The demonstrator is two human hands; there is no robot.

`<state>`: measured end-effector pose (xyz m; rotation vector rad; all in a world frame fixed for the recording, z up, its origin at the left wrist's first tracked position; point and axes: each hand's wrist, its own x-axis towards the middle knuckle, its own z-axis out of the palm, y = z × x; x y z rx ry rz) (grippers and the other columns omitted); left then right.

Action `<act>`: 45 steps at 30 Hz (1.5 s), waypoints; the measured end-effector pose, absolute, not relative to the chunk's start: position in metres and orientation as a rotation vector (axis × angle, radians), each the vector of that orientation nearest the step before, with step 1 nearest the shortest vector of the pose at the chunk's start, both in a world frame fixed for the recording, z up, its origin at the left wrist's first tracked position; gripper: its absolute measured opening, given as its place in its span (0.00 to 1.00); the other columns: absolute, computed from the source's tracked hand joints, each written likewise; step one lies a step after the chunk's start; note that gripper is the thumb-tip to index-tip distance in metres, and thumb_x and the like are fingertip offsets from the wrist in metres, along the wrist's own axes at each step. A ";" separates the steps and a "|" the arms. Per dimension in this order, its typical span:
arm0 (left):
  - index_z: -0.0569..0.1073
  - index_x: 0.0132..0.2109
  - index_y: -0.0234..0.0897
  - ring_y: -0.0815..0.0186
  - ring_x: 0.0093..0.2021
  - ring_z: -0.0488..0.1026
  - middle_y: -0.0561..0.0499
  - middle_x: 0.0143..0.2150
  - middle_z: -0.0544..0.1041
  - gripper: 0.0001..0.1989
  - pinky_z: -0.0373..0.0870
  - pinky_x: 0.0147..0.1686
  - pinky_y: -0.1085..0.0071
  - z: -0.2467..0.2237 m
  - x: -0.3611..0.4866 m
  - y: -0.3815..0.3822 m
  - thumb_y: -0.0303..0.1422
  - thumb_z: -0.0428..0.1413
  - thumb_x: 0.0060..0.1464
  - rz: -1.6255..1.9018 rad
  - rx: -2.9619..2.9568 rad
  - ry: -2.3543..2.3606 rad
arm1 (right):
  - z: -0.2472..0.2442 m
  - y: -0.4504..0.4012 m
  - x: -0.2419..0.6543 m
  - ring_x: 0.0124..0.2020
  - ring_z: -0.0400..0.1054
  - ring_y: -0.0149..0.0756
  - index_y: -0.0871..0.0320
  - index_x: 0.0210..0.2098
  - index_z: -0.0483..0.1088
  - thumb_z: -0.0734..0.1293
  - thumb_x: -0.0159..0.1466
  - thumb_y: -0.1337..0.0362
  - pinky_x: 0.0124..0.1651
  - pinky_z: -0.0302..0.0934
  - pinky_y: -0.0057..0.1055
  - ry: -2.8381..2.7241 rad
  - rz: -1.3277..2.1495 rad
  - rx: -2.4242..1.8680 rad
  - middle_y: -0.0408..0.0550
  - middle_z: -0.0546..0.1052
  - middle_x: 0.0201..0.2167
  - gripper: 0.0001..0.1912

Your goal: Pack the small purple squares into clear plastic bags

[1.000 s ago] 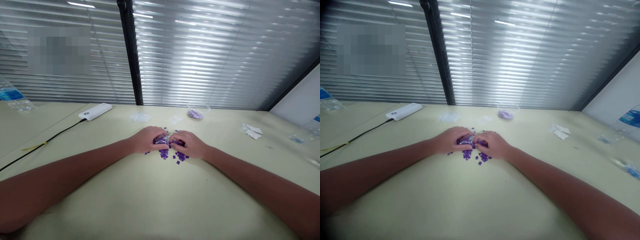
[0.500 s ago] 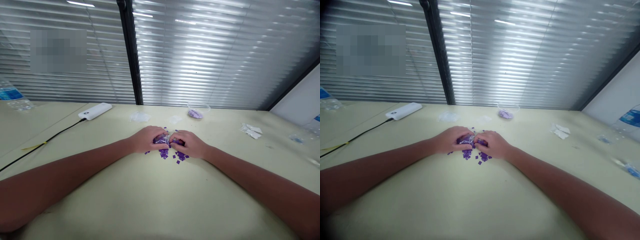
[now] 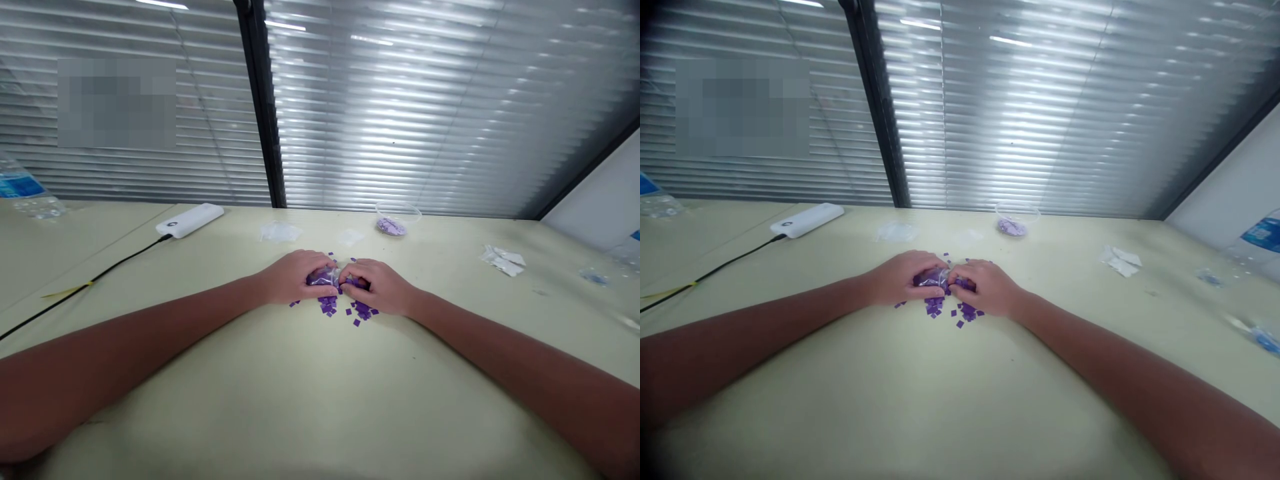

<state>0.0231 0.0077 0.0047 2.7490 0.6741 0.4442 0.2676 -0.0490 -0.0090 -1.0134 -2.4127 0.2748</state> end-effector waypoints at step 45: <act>0.76 0.53 0.41 0.59 0.41 0.73 0.48 0.43 0.79 0.25 0.64 0.41 0.66 0.005 0.023 0.007 0.56 0.55 0.63 0.451 2.740 0.668 | -0.008 -0.050 0.268 0.33 0.68 0.34 0.54 0.42 0.74 0.67 0.69 0.65 0.39 0.59 0.31 -2.403 0.283 -1.007 0.43 0.77 0.32 0.03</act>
